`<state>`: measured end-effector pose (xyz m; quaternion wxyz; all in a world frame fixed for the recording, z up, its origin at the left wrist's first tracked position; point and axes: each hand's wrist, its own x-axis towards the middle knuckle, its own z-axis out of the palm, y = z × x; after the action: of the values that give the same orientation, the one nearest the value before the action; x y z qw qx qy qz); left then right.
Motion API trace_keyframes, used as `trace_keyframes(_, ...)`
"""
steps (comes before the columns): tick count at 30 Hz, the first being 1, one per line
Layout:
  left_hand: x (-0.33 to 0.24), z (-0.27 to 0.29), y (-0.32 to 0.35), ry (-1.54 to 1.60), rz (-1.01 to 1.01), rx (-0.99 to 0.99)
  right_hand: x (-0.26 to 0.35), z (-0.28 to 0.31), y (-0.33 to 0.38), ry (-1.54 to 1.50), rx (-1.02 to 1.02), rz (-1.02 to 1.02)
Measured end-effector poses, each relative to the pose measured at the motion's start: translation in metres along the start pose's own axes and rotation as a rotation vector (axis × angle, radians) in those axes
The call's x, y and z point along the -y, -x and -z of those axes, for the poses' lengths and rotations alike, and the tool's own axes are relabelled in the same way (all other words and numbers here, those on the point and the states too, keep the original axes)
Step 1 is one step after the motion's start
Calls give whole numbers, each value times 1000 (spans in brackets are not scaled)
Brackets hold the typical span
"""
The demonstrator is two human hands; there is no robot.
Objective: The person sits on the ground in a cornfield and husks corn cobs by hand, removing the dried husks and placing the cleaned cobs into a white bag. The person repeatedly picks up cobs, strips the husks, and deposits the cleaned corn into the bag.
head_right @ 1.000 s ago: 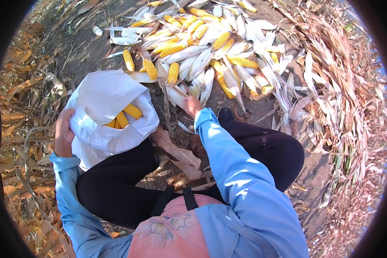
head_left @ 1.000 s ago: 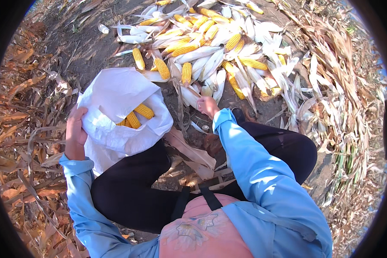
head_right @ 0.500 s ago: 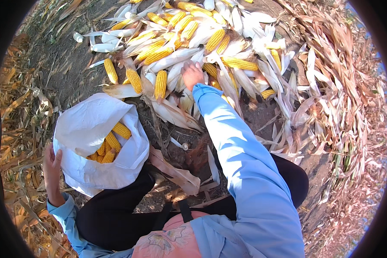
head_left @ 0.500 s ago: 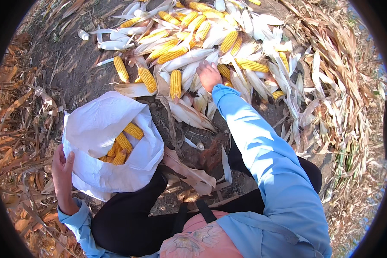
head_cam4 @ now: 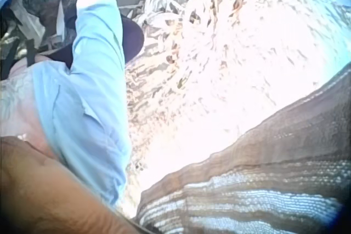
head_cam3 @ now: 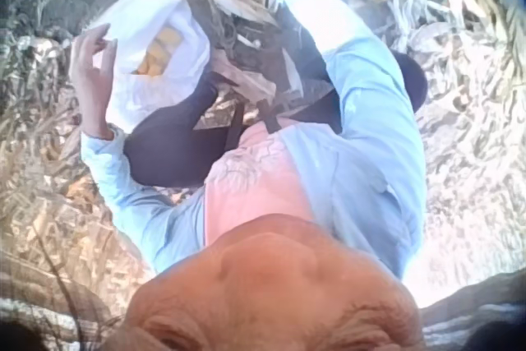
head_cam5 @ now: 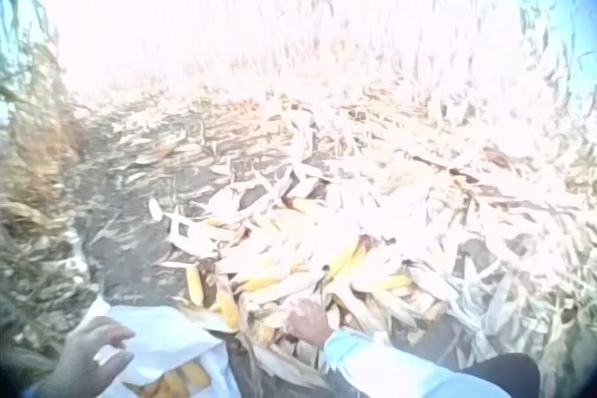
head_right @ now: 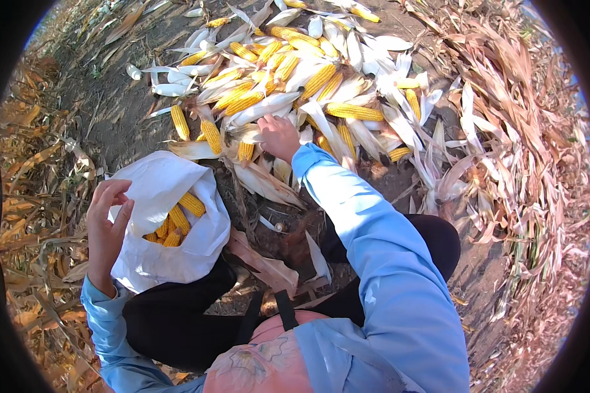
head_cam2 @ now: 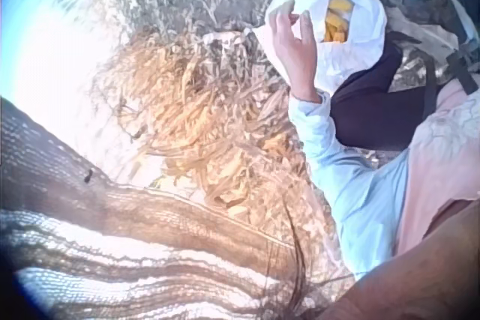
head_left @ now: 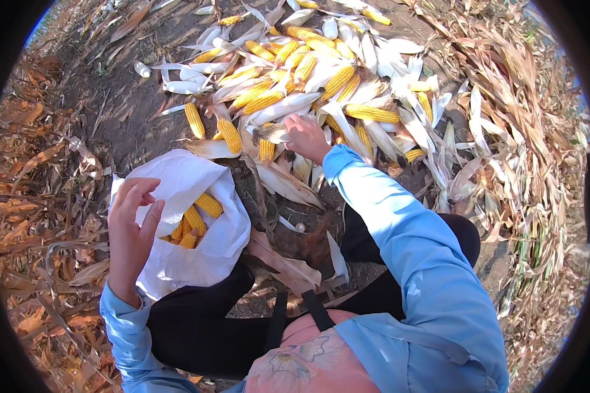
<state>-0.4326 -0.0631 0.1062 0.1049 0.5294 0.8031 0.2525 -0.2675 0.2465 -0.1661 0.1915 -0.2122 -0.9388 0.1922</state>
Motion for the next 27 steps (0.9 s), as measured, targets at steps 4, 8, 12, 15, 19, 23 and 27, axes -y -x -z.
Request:
trace_keyframes(4, -16, -57, -10, 263, -47, 298, 55, 28, 8, -369, 22, -346)
trace_keyframes(8, -8, -142, -8, 434, 84, 367, 96, 52, 42, -826, 9, -499)
trace_keyframes(12, -43, -198, -1, 789, 166, 335, 111, 65, 76, -1170, -1, -664)
trace_keyframes(15, -49, -221, 17, 729, 147, 226, 117, 82, 94, -1216, 79, -683)
trace_keyframes(19, -51, -238, 44, 1074, 247, 134, 127, 93, 107, -1188, 180, -617)
trace_keyframes(23, -61, -243, 66, 1320, 355, 74, 138, 80, 123, -1043, 113, -558)
trace_keyframes(27, -56, -249, 76, 1320, 382, 75, 140, 73, 133, -799, 45, -519)
